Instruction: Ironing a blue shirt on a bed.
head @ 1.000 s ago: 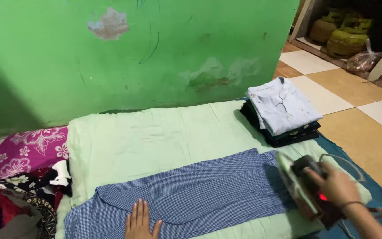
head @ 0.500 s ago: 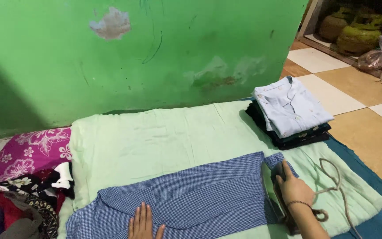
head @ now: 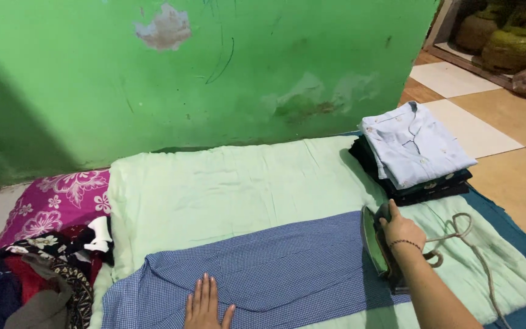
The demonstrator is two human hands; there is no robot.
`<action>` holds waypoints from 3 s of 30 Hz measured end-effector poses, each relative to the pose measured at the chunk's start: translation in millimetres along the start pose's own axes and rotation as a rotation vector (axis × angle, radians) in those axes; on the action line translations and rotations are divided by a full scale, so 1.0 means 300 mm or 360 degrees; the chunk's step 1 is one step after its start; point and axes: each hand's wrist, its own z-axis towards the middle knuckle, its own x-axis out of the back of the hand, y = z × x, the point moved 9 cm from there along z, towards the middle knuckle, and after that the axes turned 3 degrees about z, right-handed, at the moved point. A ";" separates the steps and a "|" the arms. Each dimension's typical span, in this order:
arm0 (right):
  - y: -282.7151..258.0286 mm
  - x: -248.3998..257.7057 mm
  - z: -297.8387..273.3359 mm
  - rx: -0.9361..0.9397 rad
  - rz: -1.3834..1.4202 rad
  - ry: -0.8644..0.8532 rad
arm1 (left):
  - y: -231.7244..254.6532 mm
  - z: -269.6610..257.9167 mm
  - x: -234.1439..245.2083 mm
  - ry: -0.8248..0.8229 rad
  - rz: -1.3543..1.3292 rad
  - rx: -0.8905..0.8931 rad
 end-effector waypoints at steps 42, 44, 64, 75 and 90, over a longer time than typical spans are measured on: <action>-0.097 -0.017 -0.151 0.0081 0.0134 -0.0003 | 0.006 -0.037 0.053 -0.0103 -0.0047 0.0037; -0.130 -0.013 -0.127 0.0083 0.0139 -0.0034 | 0.007 -0.042 0.060 -0.0116 -0.0061 0.0029; -0.035 -0.050 -0.322 0.0159 0.0196 -0.0264 | 0.017 -0.067 0.087 0.0087 -0.0080 0.0014; 0.017 -0.061 -0.510 0.0222 0.0162 -0.0283 | 0.012 -0.070 0.094 0.0038 -0.0037 0.0028; -0.345 -0.023 -0.359 0.0325 0.0136 -0.0189 | 0.015 -0.072 0.091 -0.0003 -0.0053 0.0042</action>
